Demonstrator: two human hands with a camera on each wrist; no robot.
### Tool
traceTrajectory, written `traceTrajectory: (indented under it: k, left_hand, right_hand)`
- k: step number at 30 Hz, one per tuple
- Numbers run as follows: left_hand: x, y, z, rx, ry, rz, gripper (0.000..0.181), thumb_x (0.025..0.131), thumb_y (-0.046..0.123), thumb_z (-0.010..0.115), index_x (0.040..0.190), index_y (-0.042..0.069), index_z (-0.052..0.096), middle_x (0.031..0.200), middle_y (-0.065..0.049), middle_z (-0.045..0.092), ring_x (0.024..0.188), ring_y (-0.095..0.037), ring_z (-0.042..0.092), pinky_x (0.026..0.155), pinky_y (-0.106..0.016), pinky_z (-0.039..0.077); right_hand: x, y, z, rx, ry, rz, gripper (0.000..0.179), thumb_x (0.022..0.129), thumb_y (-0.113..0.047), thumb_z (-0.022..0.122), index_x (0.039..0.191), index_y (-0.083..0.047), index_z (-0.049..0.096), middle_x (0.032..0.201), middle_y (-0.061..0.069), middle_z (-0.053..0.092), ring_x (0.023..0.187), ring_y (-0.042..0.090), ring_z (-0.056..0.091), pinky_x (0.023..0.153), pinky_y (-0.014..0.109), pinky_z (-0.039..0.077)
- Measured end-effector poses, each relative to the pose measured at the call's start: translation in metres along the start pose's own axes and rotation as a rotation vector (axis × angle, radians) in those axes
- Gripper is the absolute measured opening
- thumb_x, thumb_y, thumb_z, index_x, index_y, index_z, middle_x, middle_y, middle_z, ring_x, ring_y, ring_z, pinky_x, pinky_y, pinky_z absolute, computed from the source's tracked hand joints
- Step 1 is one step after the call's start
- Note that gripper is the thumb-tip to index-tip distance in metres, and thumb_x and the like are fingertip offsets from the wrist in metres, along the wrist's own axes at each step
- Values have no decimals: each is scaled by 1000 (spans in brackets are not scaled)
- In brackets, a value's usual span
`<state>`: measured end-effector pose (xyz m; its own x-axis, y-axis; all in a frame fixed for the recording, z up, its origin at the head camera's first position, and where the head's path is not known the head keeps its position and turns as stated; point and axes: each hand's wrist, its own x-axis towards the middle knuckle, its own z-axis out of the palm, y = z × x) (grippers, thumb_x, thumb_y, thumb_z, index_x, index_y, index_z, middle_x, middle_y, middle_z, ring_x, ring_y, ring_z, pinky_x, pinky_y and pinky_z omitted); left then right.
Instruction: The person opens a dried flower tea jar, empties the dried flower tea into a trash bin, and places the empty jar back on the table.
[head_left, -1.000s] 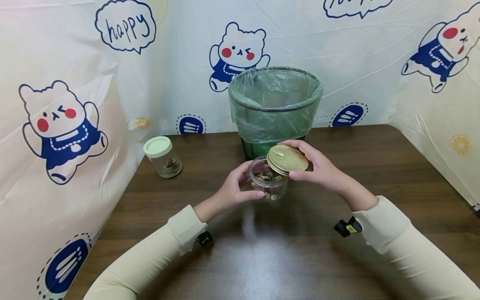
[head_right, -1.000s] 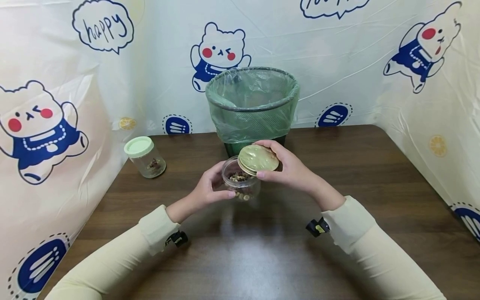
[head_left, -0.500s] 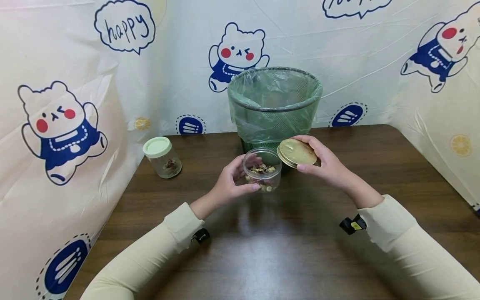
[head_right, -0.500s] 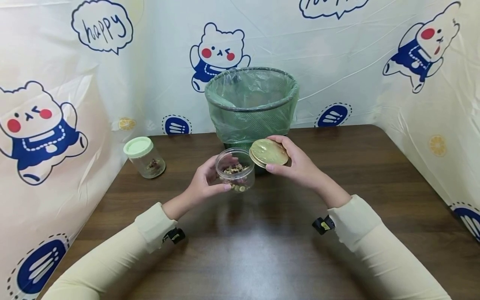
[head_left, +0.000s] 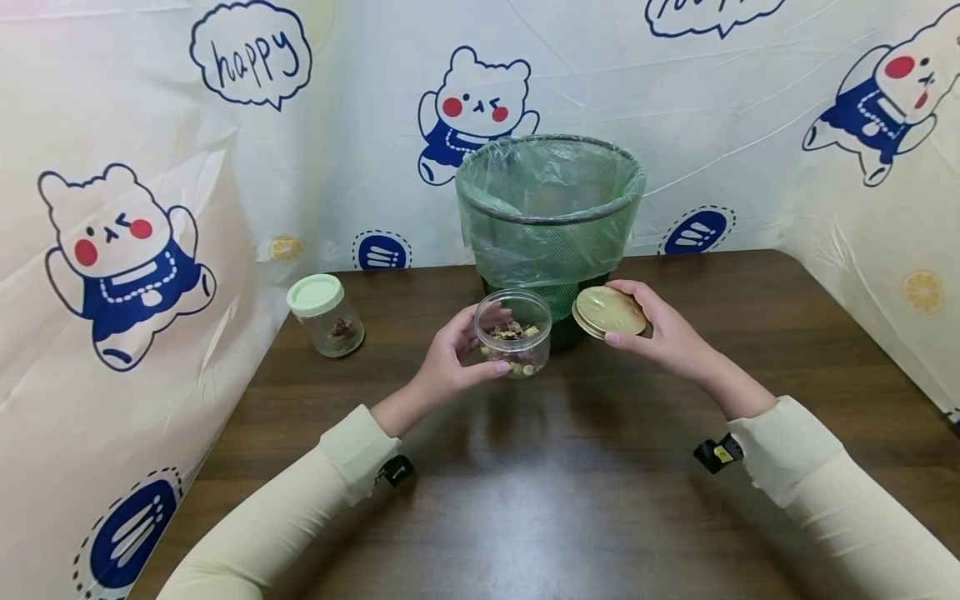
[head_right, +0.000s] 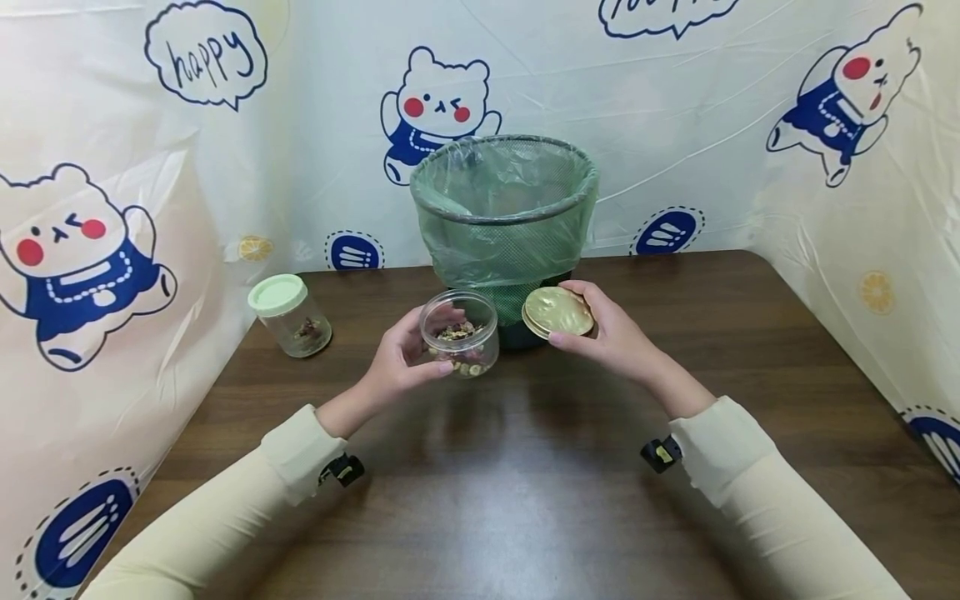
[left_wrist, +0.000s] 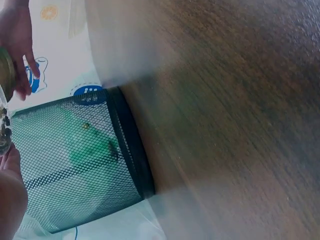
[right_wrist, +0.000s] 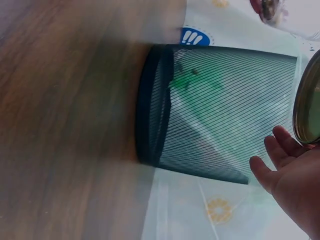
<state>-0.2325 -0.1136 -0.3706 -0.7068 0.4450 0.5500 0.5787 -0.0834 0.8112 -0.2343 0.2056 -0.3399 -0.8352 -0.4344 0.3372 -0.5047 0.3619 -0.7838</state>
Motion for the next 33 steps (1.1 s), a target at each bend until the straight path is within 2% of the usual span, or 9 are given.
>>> traceTrajectory:
  k: [6, 10, 13, 19, 25, 33]
  left_hand:
    - [1, 2, -2, 3, 2, 5, 68, 81, 8, 76, 136, -10, 41, 133, -25, 52, 123, -35, 50, 100, -38, 44]
    - [1, 3, -4, 15, 8, -1, 67, 82, 7, 75, 137, -9, 41, 134, -23, 53, 123, -34, 50, 99, -37, 45]
    - [1, 4, -5, 31, 14, -7, 67, 82, 8, 75, 138, -7, 42, 134, -20, 53, 124, -33, 50, 98, -35, 45]
    - [0, 4, -6, 29, 12, 1, 67, 83, 13, 76, 137, -8, 42, 134, -23, 53, 124, -34, 50, 98, -34, 45]
    - [-2, 3, -8, 33, 25, -11, 66, 83, 10, 76, 137, -7, 42, 134, -22, 53, 124, -33, 50, 100, -35, 44]
    - [-4, 5, -10, 38, 29, -24, 65, 81, 4, 74, 138, -5, 43, 134, -21, 54, 124, -33, 50, 99, -36, 45]
  right_hand:
    - [-1, 8, -2, -15, -4, 69, 67, 88, -11, 69, 143, 1, 34, 135, 17, 45, 113, 22, 45, 91, 13, 35]
    - [0, 13, -3, -29, -13, 124, 71, 85, -14, 74, 142, 2, 34, 131, 18, 48, 113, 24, 47, 89, 16, 38]
    - [0, 18, -2, -58, -32, 168, 73, 85, -18, 75, 142, 1, 34, 130, 18, 49, 113, 25, 49, 90, 23, 40]
    - [-1, 30, -1, -112, -67, 226, 75, 86, -27, 75, 142, 2, 34, 129, 19, 50, 112, 29, 51, 93, 43, 41]
    - [0, 41, 3, -164, -87, 255, 74, 86, -34, 74, 139, 2, 38, 125, 18, 52, 108, 29, 52, 93, 46, 41]
    - [3, 51, 11, -241, -137, 302, 83, 85, -42, 73, 140, 8, 35, 130, 23, 48, 114, 34, 49, 97, 51, 40]
